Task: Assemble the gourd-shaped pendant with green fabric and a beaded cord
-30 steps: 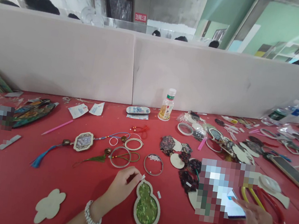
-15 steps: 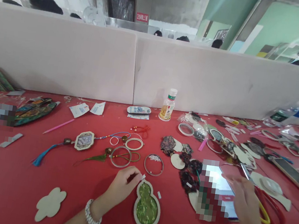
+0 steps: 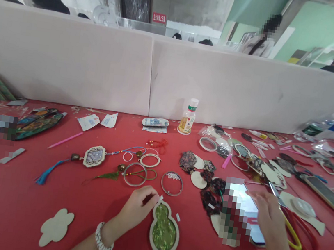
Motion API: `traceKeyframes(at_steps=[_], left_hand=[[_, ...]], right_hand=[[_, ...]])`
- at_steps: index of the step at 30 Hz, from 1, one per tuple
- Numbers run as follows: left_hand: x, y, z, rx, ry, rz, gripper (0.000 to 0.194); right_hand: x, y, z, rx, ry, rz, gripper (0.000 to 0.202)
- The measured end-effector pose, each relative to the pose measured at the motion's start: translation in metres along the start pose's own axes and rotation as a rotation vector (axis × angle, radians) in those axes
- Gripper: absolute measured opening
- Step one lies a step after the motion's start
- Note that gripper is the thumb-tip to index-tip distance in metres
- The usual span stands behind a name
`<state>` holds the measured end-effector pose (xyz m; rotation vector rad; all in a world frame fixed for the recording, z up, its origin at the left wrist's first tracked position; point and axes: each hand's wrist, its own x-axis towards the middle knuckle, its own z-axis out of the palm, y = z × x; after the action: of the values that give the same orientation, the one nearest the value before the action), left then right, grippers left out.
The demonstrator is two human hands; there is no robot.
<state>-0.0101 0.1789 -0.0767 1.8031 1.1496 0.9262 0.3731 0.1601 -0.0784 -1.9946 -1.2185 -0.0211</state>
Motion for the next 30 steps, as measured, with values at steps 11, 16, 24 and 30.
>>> traceKeyframes(at_steps=[11, 16, 24, 30], left_hand=[[0.001, -0.002, 0.000, -0.003, 0.002, 0.003, 0.020], [0.001, -0.003, 0.000, 0.003, -0.007, 0.000, 0.020], [0.000, -0.002, 0.001, -0.003, 0.000, 0.009, 0.020], [0.001, -0.001, 0.000, 0.007, -0.007, 0.002, 0.021]], right_hand=[[0.011, 0.003, 0.007, -0.147, -0.149, 0.124, 0.032], [0.013, -0.003, 0.008, -0.097, -0.175, 0.057, 0.032], [0.005, -0.002, 0.003, -0.134, -0.078, 0.109, 0.031], [-0.001, -0.012, -0.006, -0.133, -0.056, 0.122, 0.033]])
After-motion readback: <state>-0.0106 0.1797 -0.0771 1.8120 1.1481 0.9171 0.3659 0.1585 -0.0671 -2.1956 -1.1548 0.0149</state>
